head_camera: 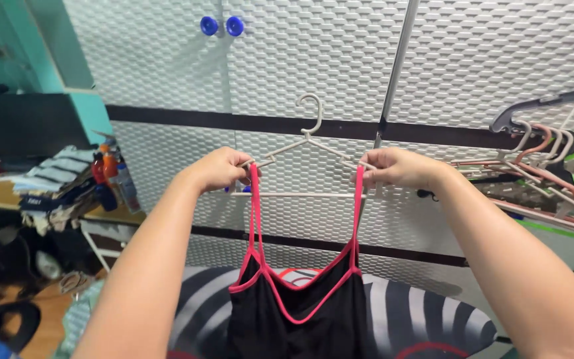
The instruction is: The recorder is folding a green top and black shorts on an ironing board.
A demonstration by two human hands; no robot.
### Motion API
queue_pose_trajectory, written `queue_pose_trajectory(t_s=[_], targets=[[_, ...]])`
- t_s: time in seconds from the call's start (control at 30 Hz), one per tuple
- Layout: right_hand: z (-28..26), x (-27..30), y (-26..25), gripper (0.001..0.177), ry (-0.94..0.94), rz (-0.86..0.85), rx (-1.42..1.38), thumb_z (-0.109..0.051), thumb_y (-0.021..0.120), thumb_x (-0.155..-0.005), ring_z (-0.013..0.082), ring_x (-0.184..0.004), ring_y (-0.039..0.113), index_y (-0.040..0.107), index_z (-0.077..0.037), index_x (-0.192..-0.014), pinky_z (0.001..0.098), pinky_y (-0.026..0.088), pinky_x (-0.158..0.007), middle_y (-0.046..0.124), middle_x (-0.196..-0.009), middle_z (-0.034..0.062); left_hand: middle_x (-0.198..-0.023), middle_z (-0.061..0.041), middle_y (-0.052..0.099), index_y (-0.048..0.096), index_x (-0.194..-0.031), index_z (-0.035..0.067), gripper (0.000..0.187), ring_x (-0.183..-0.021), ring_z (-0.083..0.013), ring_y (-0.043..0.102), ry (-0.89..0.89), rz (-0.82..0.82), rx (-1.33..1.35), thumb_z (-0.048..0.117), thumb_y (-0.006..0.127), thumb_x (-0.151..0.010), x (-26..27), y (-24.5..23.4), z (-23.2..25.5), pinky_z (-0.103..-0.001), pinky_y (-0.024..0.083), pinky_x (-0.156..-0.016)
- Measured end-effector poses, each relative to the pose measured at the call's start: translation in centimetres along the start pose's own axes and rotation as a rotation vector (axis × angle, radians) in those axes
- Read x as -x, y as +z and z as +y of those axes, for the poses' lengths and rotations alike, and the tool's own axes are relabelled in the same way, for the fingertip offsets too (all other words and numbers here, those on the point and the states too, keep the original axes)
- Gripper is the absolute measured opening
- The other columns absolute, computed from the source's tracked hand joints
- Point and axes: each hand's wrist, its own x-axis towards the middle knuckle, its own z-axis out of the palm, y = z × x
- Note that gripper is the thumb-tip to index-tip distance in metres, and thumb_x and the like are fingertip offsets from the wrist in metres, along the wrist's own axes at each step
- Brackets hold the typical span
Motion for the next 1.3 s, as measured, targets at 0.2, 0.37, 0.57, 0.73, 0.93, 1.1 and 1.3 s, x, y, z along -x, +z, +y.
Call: queue_pose_trajectory(t_s=[0.2, 0.37, 0.57, 0.73, 0.93, 1.1, 1.3], targets=[[-4.9, -1.3, 0.6, 0.017, -0.012, 0.528, 0.261, -0.015, 0.071, -0.093, 0.007, -0.085, 0.069, 0.073, -0.004, -0.106, 0.0277, 0.054, -0.082, 0.078, -0.09, 0.0013, -0.089, -0.011, 0.078, 0.077, -0.103, 0.008, 0.021, -0.081, -0.0219, 0.072, 0.063, 0.289, -0.388, 0.008, 0.059, -0.091, -2.9, -2.2, 3.3, -0.038, 0.055, -0.076], [-6.6, -1.9, 1.0, 0.015, 0.074, 0.65, 0.322, -0.015, 0.071, -0.094, 0.01, -0.085, 0.065, 0.074, -0.007, -0.107, 0.0308, 0.053, -0.08, 0.077, -0.091, 0.0044, -0.091, -0.006, 0.079, 0.076, -0.104, 0.01, 0.026, -0.081, -0.0167, 0.072, 0.198, 0.297, -0.29, 0.006, 0.055, -0.09, -6.0, -3.8, 1.8, -0.036, 0.056, -0.077], [-4.4, -3.3, 1.7, 0.028, 0.018, 0.482, 0.427, -0.013, 0.062, -0.09, 0.0193, -0.086, 0.069, 0.068, -0.013, -0.118, 0.0384, 0.054, -0.08, 0.075, -0.093, 0.0065, -0.089, -0.007, 0.079, 0.076, -0.102, 0.006, 0.022, -0.078, -0.0161, 0.072, 0.159, 0.197, -0.179, 0.005, 0.056, -0.093, -8.1, -2.1, 0.0, -0.035, 0.058, -0.074], [-6.3, -2.7, 5.8, 0.03, 0.151, 0.417, 0.497, -0.035, 0.052, -0.104, 0.0354, -0.085, 0.068, 0.052, -0.009, -0.117, 0.05, 0.052, -0.08, 0.07, -0.089, 0.0173, -0.087, -0.01, 0.079, 0.075, -0.098, -0.004, 0.016, -0.081, -0.0172, 0.075, 0.18, -0.025, -0.024, 0.003, 0.062, -0.093, -8.5, 0.7, -1.3, -0.033, 0.061, -0.076], [-1.1, -0.4, 6.6, 0.025, 0.03, 0.444, 0.745, -0.033, 0.055, -0.102, 0.0392, -0.093, 0.067, 0.057, -0.008, -0.109, 0.0508, 0.051, -0.078, 0.071, -0.096, 0.0158, -0.119, -0.004, 0.074, 0.07, -0.129, 0.004, 0.056, -0.107, -0.0118, 0.071, 0.314, -0.237, 0.705, -0.013, 0.054, -0.079, -7.7, 4.6, -2.1, -0.024, 0.058, -0.093], [6.1, 4.1, 5.3, 0.016, 0.032, 0.954, 0.331, -0.018, 0.059, -0.102, 0.0219, -0.089, 0.076, 0.064, -0.009, -0.114, 0.0371, 0.057, -0.079, 0.078, -0.101, 0.0108, -0.125, 0.001, 0.071, 0.063, -0.14, 0.008, 0.048, -0.085, -0.0079, 0.063, 0.362, 0.157, 1.309, 0.0, 0.059, -0.093, -7.8, 6.4, -5.2, -0.018, 0.045, -0.055], [13.3, 4.6, 4.2, 0.014, 0.03, 1.056, -0.821, -0.022, 0.047, -0.108, 0.0199, -0.093, 0.072, 0.05, -0.009, -0.113, 0.0407, 0.054, -0.083, 0.075, -0.112, 0.0147, -0.088, -0.007, 0.077, 0.064, -0.14, 0.012, 0.053, -0.076, -0.0069, 0.067, 0.033, 0.024, 0.499, 0.012, 0.066, -0.087, -8.2, 17.0, -2.0, -0.021, 0.042, -0.049]])
